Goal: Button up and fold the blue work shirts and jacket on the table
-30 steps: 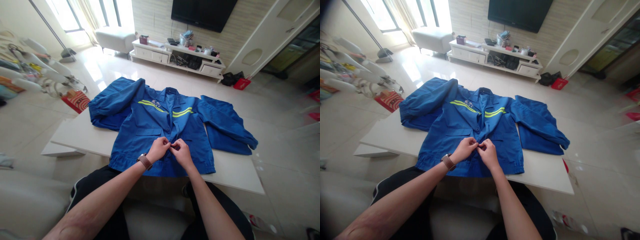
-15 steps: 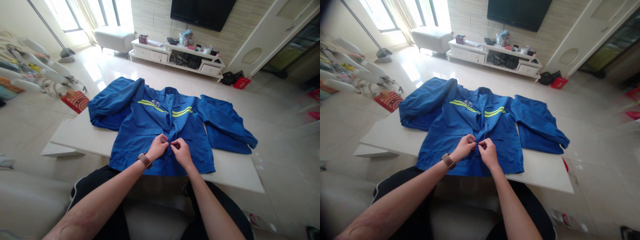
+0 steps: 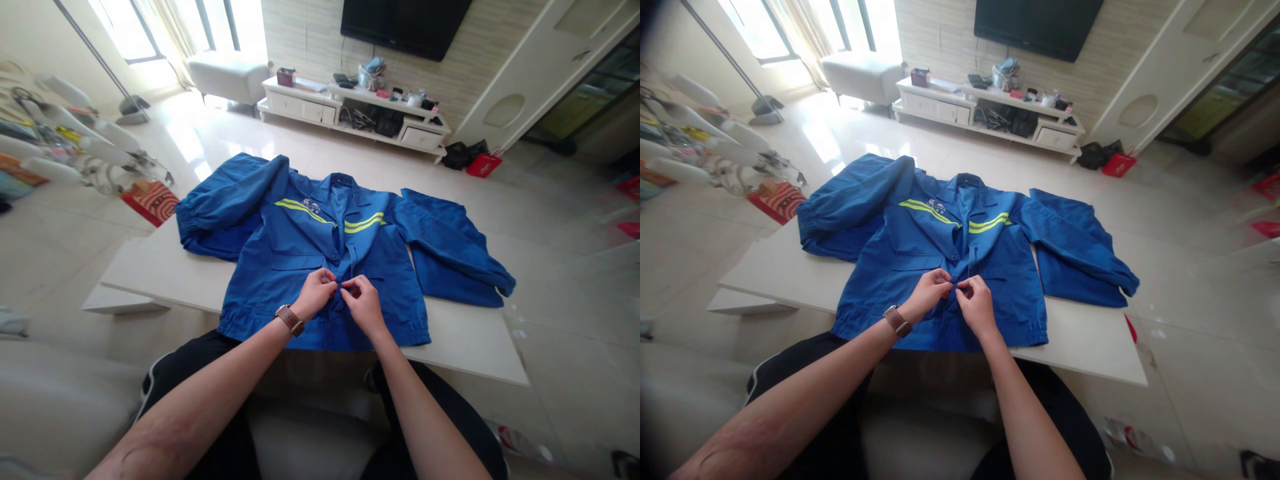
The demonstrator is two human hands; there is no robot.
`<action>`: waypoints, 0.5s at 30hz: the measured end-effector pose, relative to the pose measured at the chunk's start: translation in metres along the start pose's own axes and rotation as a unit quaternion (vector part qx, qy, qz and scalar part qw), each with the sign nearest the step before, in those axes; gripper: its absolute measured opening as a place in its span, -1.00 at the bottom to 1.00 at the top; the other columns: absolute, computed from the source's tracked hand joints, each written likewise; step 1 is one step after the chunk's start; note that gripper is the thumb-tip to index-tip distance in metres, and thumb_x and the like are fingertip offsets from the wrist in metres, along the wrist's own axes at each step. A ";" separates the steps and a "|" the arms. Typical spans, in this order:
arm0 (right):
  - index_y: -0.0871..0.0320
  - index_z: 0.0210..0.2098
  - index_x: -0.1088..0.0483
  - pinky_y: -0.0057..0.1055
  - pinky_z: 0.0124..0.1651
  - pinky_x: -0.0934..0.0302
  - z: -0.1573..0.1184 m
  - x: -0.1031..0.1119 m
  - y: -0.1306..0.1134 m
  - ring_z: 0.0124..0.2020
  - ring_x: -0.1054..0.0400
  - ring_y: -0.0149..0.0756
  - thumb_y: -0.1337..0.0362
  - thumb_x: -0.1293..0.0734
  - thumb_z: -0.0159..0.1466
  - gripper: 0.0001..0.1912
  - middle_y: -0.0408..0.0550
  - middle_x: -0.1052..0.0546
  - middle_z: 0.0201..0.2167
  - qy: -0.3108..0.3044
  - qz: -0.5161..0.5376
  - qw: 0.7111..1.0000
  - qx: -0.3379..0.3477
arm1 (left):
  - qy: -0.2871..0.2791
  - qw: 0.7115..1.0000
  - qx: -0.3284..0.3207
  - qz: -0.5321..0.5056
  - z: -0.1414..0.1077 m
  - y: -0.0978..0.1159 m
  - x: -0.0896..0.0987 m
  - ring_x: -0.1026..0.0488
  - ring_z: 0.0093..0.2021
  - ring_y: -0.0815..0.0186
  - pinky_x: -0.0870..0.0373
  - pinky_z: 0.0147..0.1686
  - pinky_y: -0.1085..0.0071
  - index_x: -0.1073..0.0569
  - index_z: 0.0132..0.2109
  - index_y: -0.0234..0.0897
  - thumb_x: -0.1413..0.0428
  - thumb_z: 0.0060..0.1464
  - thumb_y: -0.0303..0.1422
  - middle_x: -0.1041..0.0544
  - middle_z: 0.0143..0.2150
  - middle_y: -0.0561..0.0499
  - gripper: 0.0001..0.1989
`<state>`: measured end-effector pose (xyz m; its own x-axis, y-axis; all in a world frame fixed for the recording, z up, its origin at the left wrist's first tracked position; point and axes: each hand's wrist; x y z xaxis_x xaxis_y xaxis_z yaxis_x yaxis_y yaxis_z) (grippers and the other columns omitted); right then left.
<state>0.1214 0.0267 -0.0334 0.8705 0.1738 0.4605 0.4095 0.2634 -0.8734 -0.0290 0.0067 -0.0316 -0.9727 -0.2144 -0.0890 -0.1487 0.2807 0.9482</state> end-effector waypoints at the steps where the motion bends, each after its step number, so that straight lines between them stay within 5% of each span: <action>1: 0.11 -0.35 -0.49 -0.35 -0.28 -0.28 0.000 0.000 -0.001 -0.39 -0.37 -0.29 0.21 -0.37 0.20 -0.89 -0.06 -0.50 -0.31 0.003 -0.003 1.000 -0.001 | 0.005 1.000 0.003 -0.007 0.000 0.001 -0.001 -0.32 -0.58 0.46 -0.25 -0.50 0.53 -0.38 -0.32 -0.28 -0.13 -0.06 -0.53 -0.37 -0.61 0.20 -0.87; 15: 0.12 -0.39 -0.45 -0.36 -0.28 -0.27 0.002 0.004 0.000 -0.39 -0.36 -0.30 0.27 -0.32 0.12 -0.92 -0.08 -0.50 -0.33 0.002 -0.015 1.000 -0.001 | -0.021 0.999 -0.023 -0.023 -0.003 -0.001 0.000 -0.31 -0.57 0.45 -0.22 -0.49 0.54 -0.37 -0.19 -0.25 -0.21 -0.04 -0.45 -0.41 -0.58 0.19 -0.76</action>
<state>0.1241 0.0291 -0.0315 0.8584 0.1625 0.4865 0.4366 0.2662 -0.8594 -0.0287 0.0035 -0.0320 -0.9718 -0.1864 -0.1446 -0.1858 0.2271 0.9560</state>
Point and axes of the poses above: each hand's wrist, its own z-axis towards the middle knuckle, its own x-axis out of the back of the hand, y = z × x
